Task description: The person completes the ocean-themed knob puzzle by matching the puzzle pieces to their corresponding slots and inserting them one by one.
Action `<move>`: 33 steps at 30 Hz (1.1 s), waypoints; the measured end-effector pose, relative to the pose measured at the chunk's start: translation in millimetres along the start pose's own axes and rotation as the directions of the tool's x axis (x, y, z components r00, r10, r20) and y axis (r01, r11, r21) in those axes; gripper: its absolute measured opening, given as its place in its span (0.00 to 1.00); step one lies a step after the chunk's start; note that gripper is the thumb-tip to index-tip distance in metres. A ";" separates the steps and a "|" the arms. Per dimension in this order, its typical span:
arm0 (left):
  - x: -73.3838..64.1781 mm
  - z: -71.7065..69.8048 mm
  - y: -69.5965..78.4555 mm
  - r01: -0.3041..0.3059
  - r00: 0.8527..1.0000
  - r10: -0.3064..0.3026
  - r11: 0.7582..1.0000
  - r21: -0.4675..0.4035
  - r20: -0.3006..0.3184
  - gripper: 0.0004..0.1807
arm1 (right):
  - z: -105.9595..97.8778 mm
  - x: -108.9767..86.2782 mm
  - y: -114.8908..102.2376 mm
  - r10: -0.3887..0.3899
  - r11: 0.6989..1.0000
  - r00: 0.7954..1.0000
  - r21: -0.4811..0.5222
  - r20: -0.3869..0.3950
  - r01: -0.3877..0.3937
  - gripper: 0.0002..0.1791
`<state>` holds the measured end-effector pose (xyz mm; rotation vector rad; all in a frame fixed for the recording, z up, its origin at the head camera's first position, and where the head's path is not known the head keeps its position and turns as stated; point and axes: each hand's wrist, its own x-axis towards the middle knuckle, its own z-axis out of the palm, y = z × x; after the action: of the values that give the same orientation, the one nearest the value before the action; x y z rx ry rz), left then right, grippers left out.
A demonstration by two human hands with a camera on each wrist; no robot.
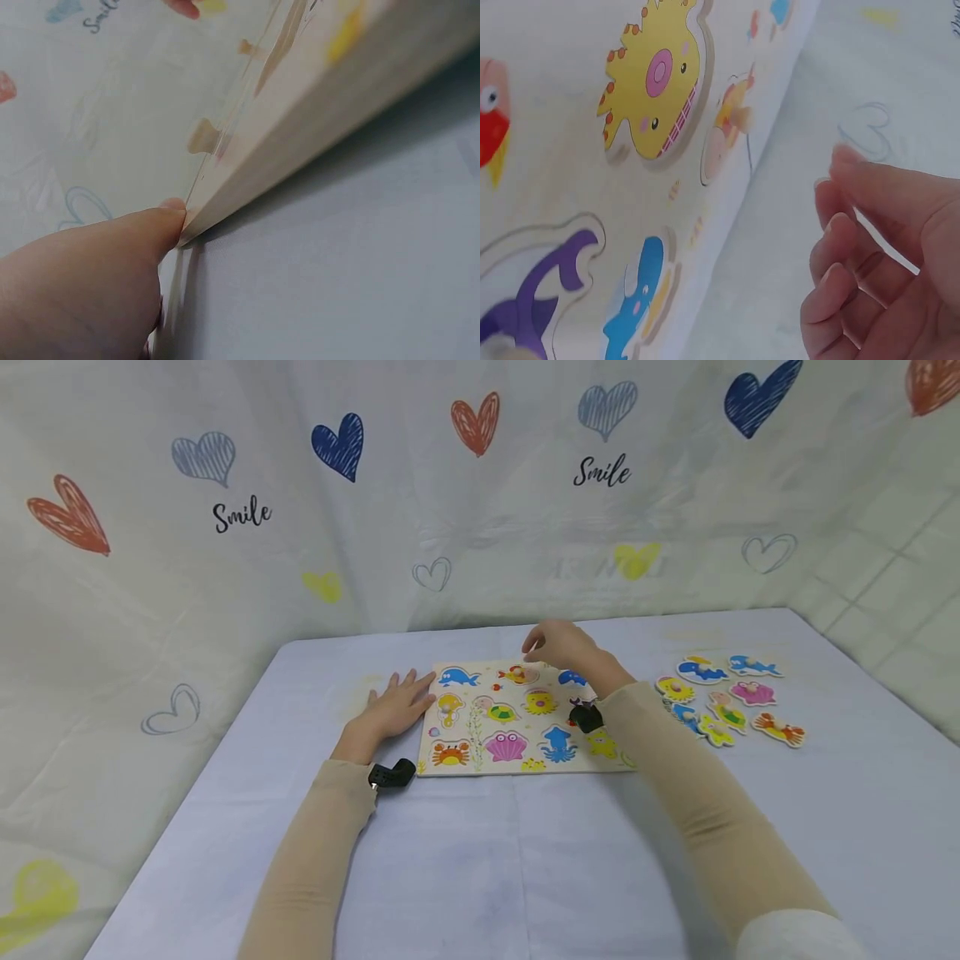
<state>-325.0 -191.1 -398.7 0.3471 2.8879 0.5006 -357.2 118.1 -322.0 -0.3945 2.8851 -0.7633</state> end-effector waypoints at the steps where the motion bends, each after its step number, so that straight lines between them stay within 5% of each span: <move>1: 0.0 0.1 0.0 0.001 1.000 -0.001 1.000 -0.002 0.001 0.34 | -1.5 -2.0 1.2 -0.017 1.000 1.000 0.006 -0.009 0.017 0.13; 12: -0.2 -0.4 -1.7 0.010 1.000 -0.010 1.000 -0.001 0.007 0.34 | -20.4 -23.8 15.6 -0.112 0.994 0.992 -0.008 -0.059 0.111 0.12; 33: 0.8 1.4 -1.3 -0.001 1.000 0.001 1.000 -0.008 -0.002 0.35 | -65.5 -63.9 81.7 -0.007 0.997 0.990 0.071 -0.141 0.017 0.15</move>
<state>-325.7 -191.6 -400.6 0.3477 2.8869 0.5130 -326.4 235.2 -302.7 -0.3639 2.9761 -0.9304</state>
